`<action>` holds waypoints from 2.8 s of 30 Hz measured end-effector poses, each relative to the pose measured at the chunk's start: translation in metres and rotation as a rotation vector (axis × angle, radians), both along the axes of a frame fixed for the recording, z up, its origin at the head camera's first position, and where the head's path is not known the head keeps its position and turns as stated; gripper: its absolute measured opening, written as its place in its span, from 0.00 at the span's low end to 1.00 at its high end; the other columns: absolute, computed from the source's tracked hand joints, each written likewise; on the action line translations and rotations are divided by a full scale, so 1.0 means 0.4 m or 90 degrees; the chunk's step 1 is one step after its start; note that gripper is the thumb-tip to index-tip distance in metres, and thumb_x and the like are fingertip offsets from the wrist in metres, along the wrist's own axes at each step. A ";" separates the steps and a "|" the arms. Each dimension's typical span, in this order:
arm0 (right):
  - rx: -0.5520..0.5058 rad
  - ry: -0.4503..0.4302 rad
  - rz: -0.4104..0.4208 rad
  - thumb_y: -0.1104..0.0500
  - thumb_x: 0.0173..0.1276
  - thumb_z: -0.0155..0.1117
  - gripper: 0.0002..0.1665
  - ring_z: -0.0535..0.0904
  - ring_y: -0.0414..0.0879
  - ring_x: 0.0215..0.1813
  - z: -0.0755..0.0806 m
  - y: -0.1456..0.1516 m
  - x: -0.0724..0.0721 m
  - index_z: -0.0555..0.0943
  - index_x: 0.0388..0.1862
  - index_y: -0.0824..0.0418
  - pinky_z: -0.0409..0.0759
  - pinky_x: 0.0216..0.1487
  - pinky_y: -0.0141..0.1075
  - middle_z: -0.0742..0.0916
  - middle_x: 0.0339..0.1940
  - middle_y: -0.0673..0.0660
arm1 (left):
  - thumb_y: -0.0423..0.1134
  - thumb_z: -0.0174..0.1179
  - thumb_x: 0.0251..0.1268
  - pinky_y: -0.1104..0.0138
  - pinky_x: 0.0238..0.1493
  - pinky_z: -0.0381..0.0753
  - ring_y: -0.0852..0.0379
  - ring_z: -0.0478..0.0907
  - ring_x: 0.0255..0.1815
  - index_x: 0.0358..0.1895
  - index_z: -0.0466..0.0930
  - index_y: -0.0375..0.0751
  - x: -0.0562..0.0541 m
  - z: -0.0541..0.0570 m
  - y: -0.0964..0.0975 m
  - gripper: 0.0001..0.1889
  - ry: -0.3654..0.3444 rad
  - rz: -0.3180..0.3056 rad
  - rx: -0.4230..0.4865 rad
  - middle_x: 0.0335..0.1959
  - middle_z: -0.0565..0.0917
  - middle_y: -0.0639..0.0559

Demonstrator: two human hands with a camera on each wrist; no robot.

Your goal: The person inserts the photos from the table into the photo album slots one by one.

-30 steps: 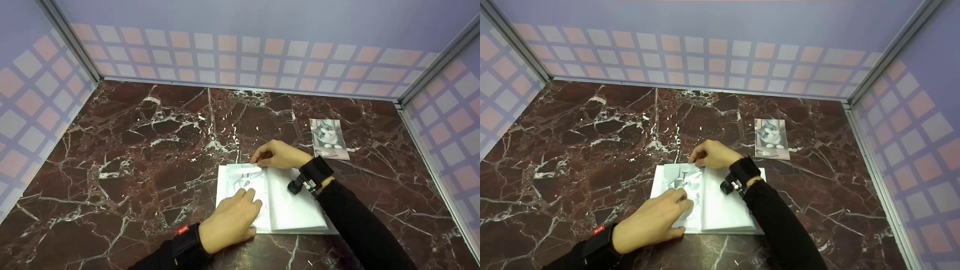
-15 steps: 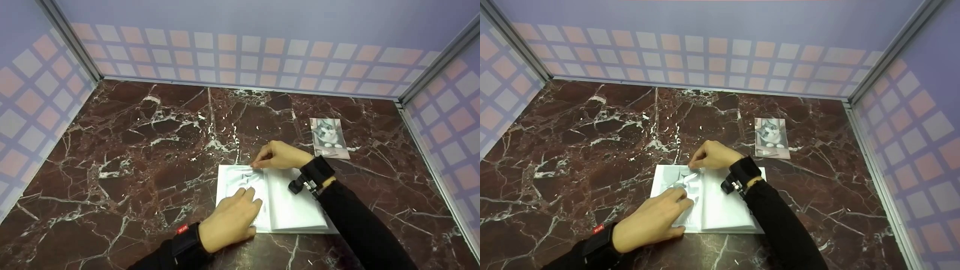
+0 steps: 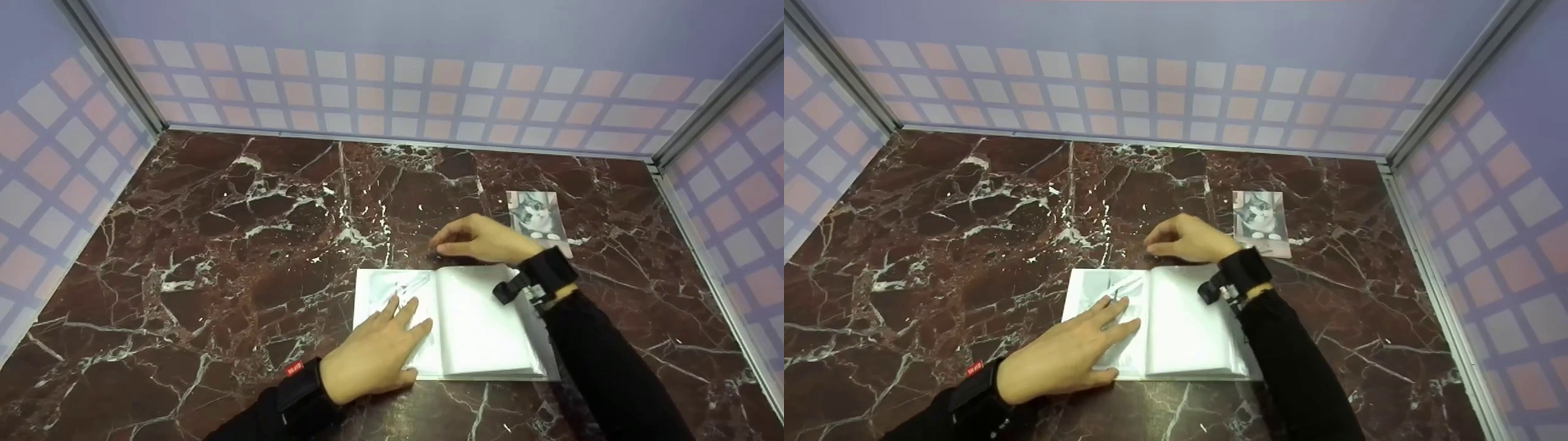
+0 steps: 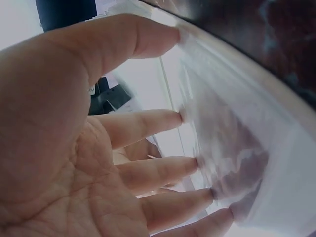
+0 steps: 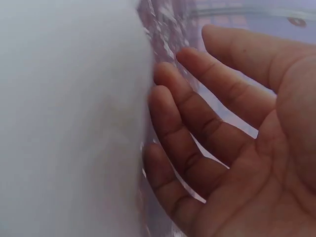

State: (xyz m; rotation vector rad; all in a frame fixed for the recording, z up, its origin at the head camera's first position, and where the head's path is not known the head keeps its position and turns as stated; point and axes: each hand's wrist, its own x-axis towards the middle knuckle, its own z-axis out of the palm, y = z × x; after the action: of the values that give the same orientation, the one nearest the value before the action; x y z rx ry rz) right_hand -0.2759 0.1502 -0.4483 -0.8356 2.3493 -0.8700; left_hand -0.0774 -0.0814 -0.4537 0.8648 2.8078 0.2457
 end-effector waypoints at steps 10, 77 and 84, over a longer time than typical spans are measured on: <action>-0.079 -0.006 -0.146 0.47 0.80 0.67 0.22 0.86 0.56 0.57 0.008 0.157 -0.014 0.86 0.63 0.58 0.85 0.59 0.41 0.91 0.57 0.59 | 0.50 0.79 0.59 0.41 0.71 0.81 0.26 0.70 0.79 0.74 0.76 0.43 -0.004 0.017 -0.021 0.40 -0.035 0.024 0.013 0.80 0.70 0.32; 0.077 0.205 -0.555 0.54 0.74 0.72 0.22 0.83 0.67 0.52 -0.072 0.377 0.008 0.84 0.55 0.70 0.78 0.60 0.63 0.88 0.47 0.70 | 0.64 0.63 0.73 0.52 0.74 0.81 0.40 0.72 0.80 0.74 0.77 0.50 0.000 -0.007 0.098 0.34 0.147 -0.071 -0.028 0.79 0.73 0.39; 0.067 0.229 -0.566 0.51 0.75 0.71 0.19 0.85 0.60 0.44 -0.061 0.397 0.013 0.88 0.47 0.69 0.78 0.49 0.47 0.91 0.43 0.67 | 0.65 0.63 0.73 0.54 0.73 0.82 0.41 0.72 0.80 0.73 0.77 0.50 0.000 -0.010 0.098 0.34 0.159 -0.071 -0.028 0.79 0.74 0.40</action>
State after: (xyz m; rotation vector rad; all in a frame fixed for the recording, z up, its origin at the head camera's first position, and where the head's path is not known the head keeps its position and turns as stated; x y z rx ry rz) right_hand -0.2709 0.3090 -0.4726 0.1760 3.0957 -0.9471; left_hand -0.0772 -0.0420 -0.4577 1.1081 2.9639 0.0608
